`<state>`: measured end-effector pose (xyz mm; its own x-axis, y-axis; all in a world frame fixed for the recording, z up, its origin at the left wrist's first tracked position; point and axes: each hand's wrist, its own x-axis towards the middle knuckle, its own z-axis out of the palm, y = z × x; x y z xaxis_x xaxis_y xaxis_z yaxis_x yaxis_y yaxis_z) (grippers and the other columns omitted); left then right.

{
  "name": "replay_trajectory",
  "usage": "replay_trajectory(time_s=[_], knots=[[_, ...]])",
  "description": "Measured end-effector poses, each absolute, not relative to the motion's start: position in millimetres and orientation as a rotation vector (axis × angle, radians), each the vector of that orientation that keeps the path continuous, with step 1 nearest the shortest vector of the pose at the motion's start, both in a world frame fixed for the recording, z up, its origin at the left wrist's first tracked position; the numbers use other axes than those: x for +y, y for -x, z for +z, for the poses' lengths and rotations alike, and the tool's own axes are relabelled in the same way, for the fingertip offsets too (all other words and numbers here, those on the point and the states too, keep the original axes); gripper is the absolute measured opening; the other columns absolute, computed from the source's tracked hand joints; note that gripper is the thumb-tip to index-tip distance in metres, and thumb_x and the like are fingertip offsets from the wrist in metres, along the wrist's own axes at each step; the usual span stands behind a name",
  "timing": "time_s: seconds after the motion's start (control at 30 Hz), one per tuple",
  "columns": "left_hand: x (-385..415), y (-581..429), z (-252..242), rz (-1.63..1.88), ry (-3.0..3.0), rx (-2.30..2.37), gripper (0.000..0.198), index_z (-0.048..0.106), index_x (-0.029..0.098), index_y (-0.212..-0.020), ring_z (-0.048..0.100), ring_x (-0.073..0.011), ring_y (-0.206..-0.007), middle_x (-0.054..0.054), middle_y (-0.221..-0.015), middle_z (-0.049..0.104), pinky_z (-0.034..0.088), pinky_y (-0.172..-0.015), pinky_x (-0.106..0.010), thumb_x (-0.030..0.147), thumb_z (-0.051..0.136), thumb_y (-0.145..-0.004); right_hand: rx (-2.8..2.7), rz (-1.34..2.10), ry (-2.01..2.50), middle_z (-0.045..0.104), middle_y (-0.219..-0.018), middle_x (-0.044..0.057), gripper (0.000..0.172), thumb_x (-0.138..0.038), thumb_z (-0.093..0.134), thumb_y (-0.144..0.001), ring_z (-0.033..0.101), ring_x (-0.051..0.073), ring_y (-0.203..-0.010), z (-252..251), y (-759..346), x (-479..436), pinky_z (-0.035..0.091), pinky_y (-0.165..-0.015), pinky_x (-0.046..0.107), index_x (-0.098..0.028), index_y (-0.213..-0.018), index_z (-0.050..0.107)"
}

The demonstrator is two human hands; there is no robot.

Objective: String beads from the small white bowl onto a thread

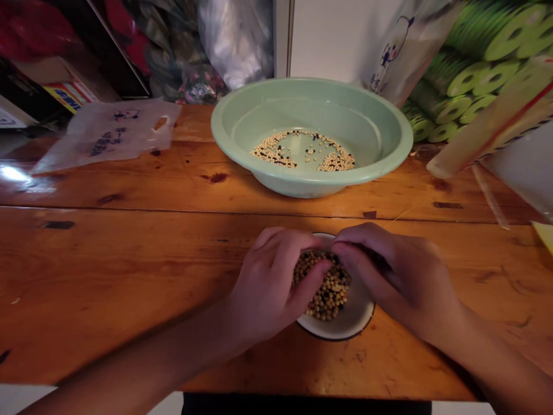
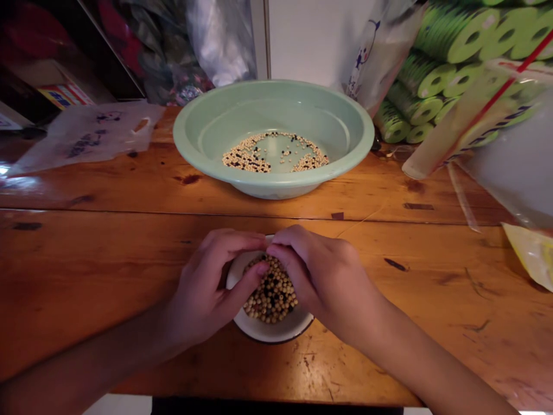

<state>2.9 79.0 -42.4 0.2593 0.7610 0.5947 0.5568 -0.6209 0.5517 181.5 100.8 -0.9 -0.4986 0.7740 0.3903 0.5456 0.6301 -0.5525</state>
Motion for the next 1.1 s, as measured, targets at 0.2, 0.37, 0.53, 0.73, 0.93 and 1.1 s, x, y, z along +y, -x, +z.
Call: replay_trajectory(time_s=[0.2, 0.37, 0.53, 0.73, 0.93, 1.1], knots=[[79.0, -2.0, -40.5, 1.187, -2.305, 1.241, 0.009, 0.055, 0.02, -0.098, 0.063, -0.0172, -0.087, -0.003, -0.091, 0.069, 0.048, -0.079, -0.034, 0.018, 0.049, -0.093, -2.2, 0.587, 1.051, 0.067, -0.067, -0.001, 0.008, -0.013, 0.057, -0.088, 0.059, 0.01, -0.053, -1.1, -181.5, 102.4, 0.045, -0.054, 0.02, -0.015, -0.087, 0.064], [77.6, -1.5, -41.6, 1.242, -2.196, 1.304, 0.008, 0.054, 0.02, -0.094, 0.059, -0.0147, -0.084, -0.001, -0.088, 0.065, 0.048, -0.077, -0.029, 0.015, 0.048, -0.094, -1.958, 0.872, 1.109, 0.068, -0.072, -0.003, 0.011, -0.017, 0.057, -0.09, 0.062, 0.009, -0.065, -4.5, -181.9, 102.6, 0.048, -0.063, 0.017, -0.021, -0.092, 0.068], [77.7, -2.7, -42.1, 1.332, -2.117, 1.272, 0.007, 0.054, 0.02, -0.092, 0.062, -0.0131, -0.079, 0.001, -0.082, 0.065, 0.049, -0.077, -0.028, 0.013, 0.052, -0.092, -1.666, 1.302, 1.102, 0.064, -0.064, -0.006, 0.008, -0.019, 0.066, -0.084, 0.061, 0.009, -0.062, -5.9, -181.3, 104.7, 0.047, -0.06, 0.016, -0.022, -0.091, 0.064], [75.7, -3.2, -41.4, 1.315, -2.126, 1.192, 0.008, 0.055, 0.02, -0.093, 0.063, -0.0116, -0.077, 0.001, -0.086, 0.066, 0.05, -0.077, -0.027, 0.012, 0.054, -0.091, -1.451, 1.572, 1.024, 0.068, -0.076, -0.002, 0.006, -0.024, 0.066, -0.086, 0.063, 0.008, -0.073, -8.8, -182.7, 105.4, 0.047, -0.066, 0.015, -0.022, -0.09, 0.07], [76.6, -3.5, -41.0, 1.334, -2.145, 1.191, 0.009, 0.055, 0.02, -0.091, 0.061, -0.0112, -0.075, 0.002, -0.082, 0.066, 0.049, -0.077, -0.028, 0.011, 0.055, -0.09, -1.423, 1.628, 0.977, 0.068, -0.072, -0.002, 0.008, -0.02, 0.063, -0.089, 0.062, 0.007, -0.07, -10.1, -183.0, 106.2, 0.047, -0.065, 0.015, -0.022, -0.096, 0.067], [77.0, -4.1, -41.5, 1.371, -2.178, 1.176, 0.01, 0.056, 0.02, -0.092, 0.059, -0.0119, -0.073, 0.002, -0.077, 0.066, 0.049, -0.074, -0.027, 0.011, 0.055, -0.089, -1.423, 1.633, 0.948, 0.069, -0.074, -0.001, 0.007, -0.02, 0.063, -0.089, 0.065, 0.009, -0.072, -9.8, -182.5, 106.3, 0.048, -0.067, 0.016, -0.02, -0.094, 0.068]])
